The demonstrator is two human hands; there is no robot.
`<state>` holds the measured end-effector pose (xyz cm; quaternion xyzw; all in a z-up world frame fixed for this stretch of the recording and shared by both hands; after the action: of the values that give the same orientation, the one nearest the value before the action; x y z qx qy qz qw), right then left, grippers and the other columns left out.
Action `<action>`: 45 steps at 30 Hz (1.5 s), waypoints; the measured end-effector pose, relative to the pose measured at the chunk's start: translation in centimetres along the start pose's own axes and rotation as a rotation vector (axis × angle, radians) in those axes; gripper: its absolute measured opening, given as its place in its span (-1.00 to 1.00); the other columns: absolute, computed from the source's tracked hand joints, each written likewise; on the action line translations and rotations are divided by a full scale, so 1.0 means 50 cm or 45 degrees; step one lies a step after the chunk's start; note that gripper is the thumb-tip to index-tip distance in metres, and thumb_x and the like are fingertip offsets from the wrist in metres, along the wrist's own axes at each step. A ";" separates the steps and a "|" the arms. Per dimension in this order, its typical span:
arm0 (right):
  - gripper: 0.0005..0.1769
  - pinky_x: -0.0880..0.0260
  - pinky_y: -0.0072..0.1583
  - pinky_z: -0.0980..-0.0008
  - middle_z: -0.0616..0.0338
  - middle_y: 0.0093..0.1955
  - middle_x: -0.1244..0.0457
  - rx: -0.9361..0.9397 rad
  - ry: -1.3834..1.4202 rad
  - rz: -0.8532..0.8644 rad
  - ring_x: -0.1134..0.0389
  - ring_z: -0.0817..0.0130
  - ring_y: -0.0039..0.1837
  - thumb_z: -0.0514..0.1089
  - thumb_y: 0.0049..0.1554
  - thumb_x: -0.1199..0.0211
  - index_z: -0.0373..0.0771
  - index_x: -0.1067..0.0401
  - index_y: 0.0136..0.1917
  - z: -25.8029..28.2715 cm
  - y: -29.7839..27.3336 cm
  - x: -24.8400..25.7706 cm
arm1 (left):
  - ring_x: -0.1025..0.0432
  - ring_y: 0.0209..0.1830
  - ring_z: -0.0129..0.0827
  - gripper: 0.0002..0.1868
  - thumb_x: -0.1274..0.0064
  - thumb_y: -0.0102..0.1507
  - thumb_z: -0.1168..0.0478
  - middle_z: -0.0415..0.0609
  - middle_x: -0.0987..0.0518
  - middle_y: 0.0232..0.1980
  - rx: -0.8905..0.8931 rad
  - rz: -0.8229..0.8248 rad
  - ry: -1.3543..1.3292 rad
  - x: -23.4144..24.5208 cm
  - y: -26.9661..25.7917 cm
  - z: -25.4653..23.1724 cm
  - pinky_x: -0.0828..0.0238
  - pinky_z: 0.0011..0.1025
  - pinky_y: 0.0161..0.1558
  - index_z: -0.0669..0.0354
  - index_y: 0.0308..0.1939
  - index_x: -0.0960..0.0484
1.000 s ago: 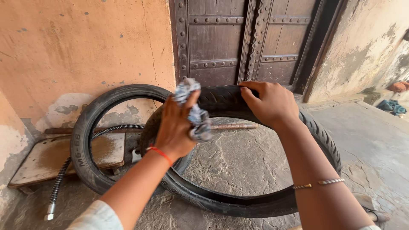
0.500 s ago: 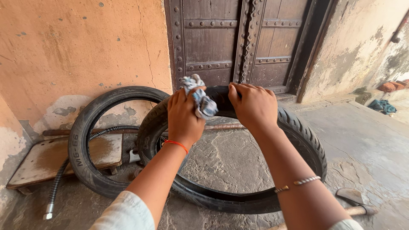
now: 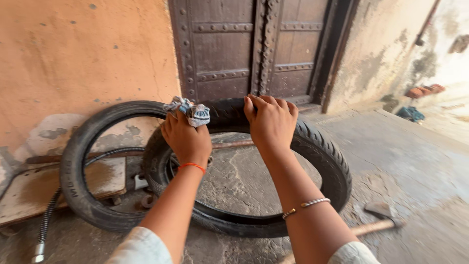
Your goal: The person wipes the exterior and interior surfaces of a motorcycle tire using a cloth, rotating the tire by hand to reach all parts of the rim and sidewall.
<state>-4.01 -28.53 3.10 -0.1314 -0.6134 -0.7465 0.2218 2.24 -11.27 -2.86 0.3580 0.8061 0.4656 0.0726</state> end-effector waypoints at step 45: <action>-0.64 -0.05 0.42 0.10 0.18 0.24 -0.38 0.094 0.025 -0.229 -0.29 0.19 0.35 -0.05 0.41 0.04 -0.13 -0.55 0.23 -0.068 -0.054 0.018 | -0.16 0.54 0.15 -0.50 0.05 0.46 0.01 0.21 -0.28 0.49 -0.426 0.079 -0.003 0.033 -0.031 0.054 0.01 0.09 0.52 0.04 0.44 -0.36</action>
<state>-5.84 -31.59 0.50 -0.0601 -0.6476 -0.7416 0.1644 1.44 -8.79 -5.22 0.3660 0.7059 0.5949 0.1177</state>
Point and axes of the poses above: each hand's wrist, its own y-axis towards the middle knuckle, its own x-axis out of the back of the hand, z = x × y, the point moved 1 cm from there along y, towards the middle knuckle
